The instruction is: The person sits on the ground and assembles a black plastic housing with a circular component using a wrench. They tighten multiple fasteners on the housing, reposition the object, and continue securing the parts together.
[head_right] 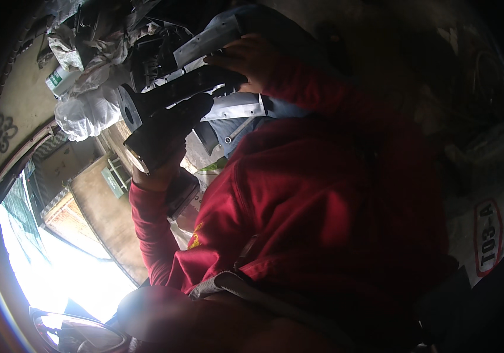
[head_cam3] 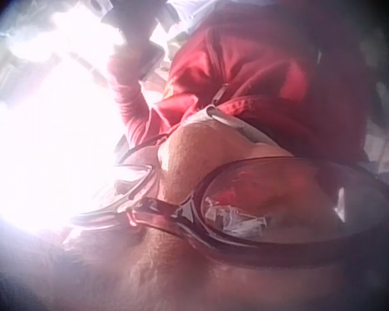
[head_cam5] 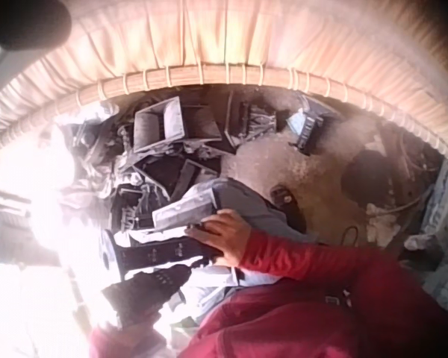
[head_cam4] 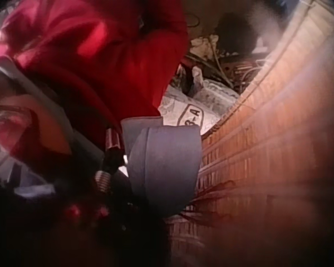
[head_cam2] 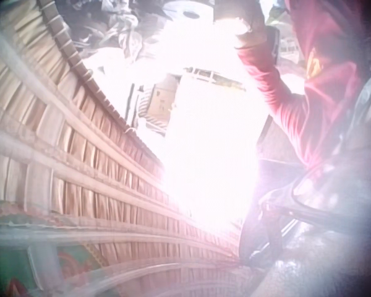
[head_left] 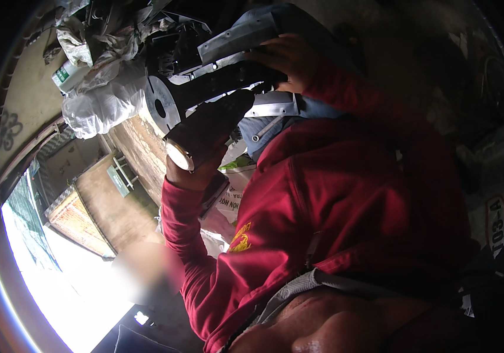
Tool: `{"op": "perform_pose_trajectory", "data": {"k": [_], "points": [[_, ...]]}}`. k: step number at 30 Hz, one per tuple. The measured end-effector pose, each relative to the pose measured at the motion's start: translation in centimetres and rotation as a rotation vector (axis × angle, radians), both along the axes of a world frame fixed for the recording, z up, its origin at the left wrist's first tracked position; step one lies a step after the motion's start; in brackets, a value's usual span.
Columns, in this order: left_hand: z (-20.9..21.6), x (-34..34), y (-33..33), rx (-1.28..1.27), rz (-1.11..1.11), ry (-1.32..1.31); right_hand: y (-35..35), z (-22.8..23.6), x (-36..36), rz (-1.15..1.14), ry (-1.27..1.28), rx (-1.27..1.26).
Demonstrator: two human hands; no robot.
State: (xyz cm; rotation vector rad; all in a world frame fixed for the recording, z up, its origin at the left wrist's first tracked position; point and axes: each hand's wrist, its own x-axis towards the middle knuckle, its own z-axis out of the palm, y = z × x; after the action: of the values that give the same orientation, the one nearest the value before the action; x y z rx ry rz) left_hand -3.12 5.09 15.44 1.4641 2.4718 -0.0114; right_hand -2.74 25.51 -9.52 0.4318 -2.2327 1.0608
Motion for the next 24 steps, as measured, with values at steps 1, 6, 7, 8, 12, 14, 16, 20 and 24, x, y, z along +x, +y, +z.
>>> {"op": "perform_pose_trajectory", "data": {"k": [1,6,7,8,12,14,16,20,24], "points": [[-0.2,-0.1,0.4,0.006,0.011,-0.029,0.1,0.1,0.1,-0.002,-0.005,-0.002],[0.9,1.0,2.5,-0.13,0.01,-0.048,-0.1,0.5,0.3,0.018,-0.007,0.017],[1.3,1.4,2.8,-0.122,0.025,-0.028,-0.3,0.8,0.5,0.032,-0.001,0.016],[-0.3,0.7,2.1,-0.073,0.006,-0.019,0.1,0.1,0.5,0.015,-0.009,0.057],[-0.1,0.7,3.1,0.004,-0.019,0.021,0.0,0.2,0.0,-0.011,0.019,0.039],[0.4,1.1,3.4,-0.061,-0.008,0.03,0.0,0.2,0.1,-0.021,0.022,0.038],[0.1,1.1,3.2,-0.127,0.032,0.038,0.2,0.2,0.2,-0.045,0.038,0.032],[-0.9,1.6,1.8,-0.174,0.174,0.048,-0.1,0.3,0.0,-0.054,0.062,-0.009],[-1.6,0.7,2.7,-0.189,0.061,0.061,0.9,-0.4,0.1,-0.031,0.06,0.053]]}}
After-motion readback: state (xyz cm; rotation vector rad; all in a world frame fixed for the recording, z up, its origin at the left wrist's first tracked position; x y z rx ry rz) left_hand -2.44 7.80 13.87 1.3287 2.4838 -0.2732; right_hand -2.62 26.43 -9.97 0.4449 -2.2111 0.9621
